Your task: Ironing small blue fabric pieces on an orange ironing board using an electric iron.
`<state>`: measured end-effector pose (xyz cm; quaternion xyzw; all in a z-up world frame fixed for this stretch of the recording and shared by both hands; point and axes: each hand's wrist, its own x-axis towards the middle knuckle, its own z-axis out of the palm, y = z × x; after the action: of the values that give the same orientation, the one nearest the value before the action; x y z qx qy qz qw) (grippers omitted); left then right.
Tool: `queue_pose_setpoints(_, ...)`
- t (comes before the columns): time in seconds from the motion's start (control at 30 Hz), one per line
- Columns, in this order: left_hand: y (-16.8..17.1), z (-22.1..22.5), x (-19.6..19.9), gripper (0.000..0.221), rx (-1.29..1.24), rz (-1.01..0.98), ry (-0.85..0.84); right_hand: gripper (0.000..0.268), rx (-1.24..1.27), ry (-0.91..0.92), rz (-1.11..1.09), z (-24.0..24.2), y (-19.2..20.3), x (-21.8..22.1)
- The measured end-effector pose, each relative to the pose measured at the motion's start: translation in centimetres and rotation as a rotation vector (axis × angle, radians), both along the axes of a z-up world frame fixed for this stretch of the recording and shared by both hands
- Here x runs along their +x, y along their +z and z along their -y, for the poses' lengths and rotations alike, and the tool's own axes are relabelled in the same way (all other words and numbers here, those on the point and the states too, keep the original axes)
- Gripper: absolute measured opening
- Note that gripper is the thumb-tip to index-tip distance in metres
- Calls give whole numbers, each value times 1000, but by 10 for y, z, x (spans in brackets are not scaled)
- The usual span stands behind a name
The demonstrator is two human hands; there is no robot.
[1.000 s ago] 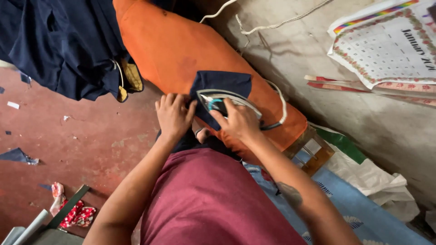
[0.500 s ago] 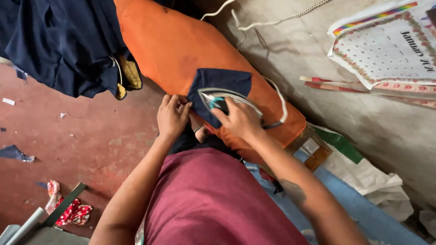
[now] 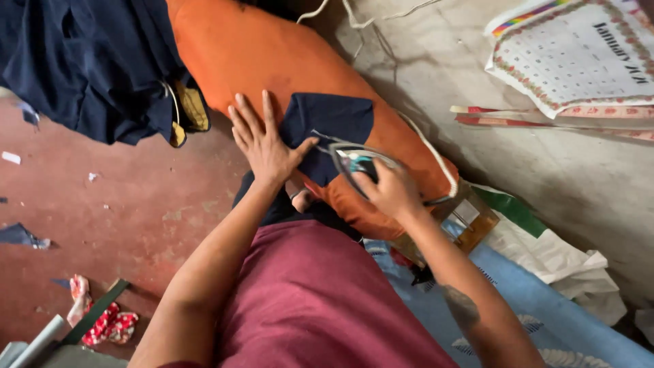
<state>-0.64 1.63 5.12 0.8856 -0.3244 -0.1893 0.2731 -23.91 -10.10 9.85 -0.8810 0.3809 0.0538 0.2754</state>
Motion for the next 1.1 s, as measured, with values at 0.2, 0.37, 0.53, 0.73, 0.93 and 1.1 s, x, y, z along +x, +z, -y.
queue_pose_setpoints(0.2,-12,0,1,132,86,-102,-1,45,-47,-36,-4,4,-32,-44)
queue_pose_setpoints(0.37,-22,-4,4,128,85,-90,5,49,-79,5,-7,2,-21,-17)
queue_pose_setpoints(0.53,-28,-7,7,129,-6,-88,26,49,-118,34,-13,1,-21,-1)
queue_pose_setpoints(0.73,-31,-12,13,126,-53,-100,25,53,-104,52,-23,-1,-10,33)
queue_pose_setpoints(0.93,-37,-16,15,118,-107,-87,41,56,-77,48,6,-6,-7,63)
queue_pose_setpoints(1.1,-37,-24,20,111,-143,-52,37,58,-39,69,23,-9,10,109)
